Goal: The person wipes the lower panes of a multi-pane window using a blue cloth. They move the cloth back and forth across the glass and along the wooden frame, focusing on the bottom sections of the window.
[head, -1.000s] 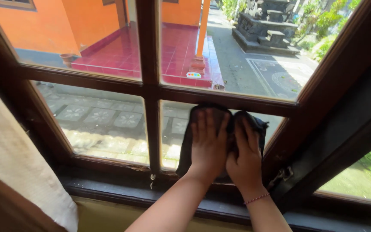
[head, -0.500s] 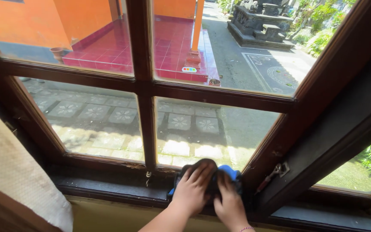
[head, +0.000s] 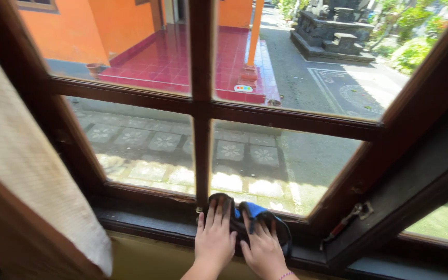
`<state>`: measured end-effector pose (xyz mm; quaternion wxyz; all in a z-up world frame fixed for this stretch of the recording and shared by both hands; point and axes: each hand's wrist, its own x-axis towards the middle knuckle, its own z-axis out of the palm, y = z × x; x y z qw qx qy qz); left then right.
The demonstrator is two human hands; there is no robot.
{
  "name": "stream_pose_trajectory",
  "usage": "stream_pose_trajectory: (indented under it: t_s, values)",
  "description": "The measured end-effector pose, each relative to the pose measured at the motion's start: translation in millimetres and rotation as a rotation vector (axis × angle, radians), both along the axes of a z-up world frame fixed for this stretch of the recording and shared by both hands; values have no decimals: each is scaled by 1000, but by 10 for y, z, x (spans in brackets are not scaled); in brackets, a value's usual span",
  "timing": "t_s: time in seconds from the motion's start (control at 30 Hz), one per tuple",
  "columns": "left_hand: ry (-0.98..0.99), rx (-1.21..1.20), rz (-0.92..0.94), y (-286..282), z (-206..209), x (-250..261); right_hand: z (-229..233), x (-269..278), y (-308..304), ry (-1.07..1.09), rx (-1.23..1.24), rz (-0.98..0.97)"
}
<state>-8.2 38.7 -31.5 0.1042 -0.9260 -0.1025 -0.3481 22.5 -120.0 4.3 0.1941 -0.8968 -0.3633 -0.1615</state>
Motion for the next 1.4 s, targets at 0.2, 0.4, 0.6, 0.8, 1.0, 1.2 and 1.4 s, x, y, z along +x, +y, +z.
stream_pose_trajectory:
  t_s: [0.2, 0.4, 0.6, 0.8, 1.0, 1.2, 1.4]
  values:
    - [-126, -9, 31, 311, 308, 131, 454, 259, 577, -157, -127, 18]
    - [-130, 16, 51, 344, 1397, 277, 1328, 410, 757, -428, 123, -2]
    - [-517, -80, 57, 29, 2032, 473, 1805, 642, 405, -358, 26, -176]
    - [-436, -395, -222, -324, 2293, 411, 1803, 592, -61, -508, 282, -179]
    - [-265, -356, -338, -650, 2059, 639, 1757, 590, -419, -237, 361, -319]
    - [-178, -243, -413, -707, 1541, 742, 1351, 719, -548, -364, 380, -191]
    - [-27, -215, -456, -592, 867, 512, 450, 693, -502, -264, 131, -245]
